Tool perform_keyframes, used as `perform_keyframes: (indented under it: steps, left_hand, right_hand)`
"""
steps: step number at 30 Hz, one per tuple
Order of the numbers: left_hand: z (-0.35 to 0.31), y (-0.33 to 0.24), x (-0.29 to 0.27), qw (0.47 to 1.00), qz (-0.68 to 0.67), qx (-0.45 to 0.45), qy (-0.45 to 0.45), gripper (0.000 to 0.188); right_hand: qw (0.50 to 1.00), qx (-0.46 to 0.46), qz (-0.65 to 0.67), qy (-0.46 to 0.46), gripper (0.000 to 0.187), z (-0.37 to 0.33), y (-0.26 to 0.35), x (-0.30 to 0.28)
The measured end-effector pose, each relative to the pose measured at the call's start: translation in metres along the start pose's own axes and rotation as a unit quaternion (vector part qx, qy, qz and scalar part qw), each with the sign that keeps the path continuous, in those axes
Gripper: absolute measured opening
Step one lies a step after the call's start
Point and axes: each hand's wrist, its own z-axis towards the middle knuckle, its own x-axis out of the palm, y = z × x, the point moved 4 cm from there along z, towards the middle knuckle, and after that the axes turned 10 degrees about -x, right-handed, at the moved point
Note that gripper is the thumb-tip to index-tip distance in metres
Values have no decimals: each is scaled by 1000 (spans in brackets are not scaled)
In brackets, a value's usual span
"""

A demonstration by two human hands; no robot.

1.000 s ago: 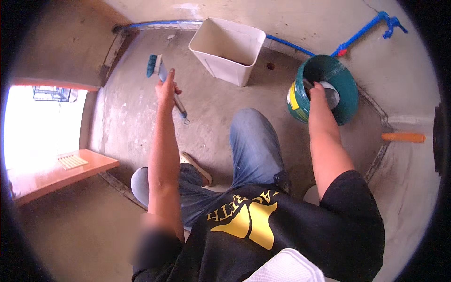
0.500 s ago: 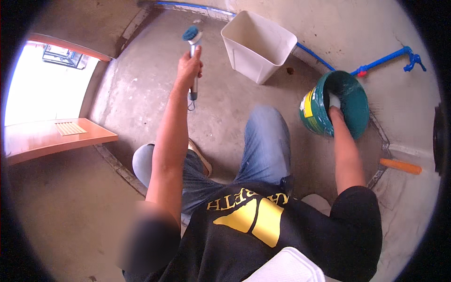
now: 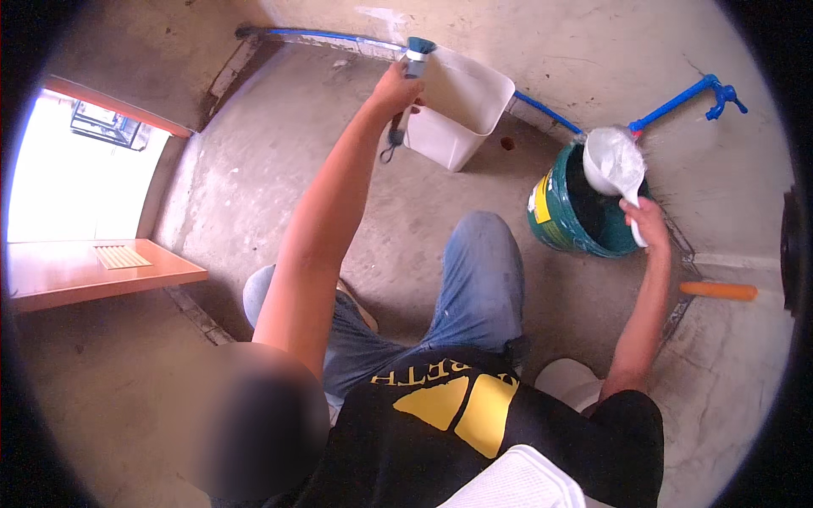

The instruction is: Cleaning a plastic container with a brush and water.

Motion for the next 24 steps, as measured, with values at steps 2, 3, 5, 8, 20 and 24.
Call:
perform_keyframes:
  steps: [2,3,5,8,20,24]
  left_hand:
    - [28,-12,23,997,16,20,66,54]
    - [36,-16,47,997,13,22,78,54]
    - [51,-16,98,995,85,-38,36,44]
    - [131,1,23,892,418,-143,96,23]
    - [152,27,54,696,636,310,126,15]
    - [90,9,86,937,337,-55,76,33]
  right_hand:
    - [996,-66,-63,-8,25,4,50,-15]
    - [993,-69,-99,-8,25,3,66,-24]
    - [985,-74,-150,-34,28,-5,104,-33]
    - [961,-210,-168,56,28,49,202,15]
    - [927,-255,-263,78,32,113,279,107]
    - [949,-217,-224,49,34,128,227,84]
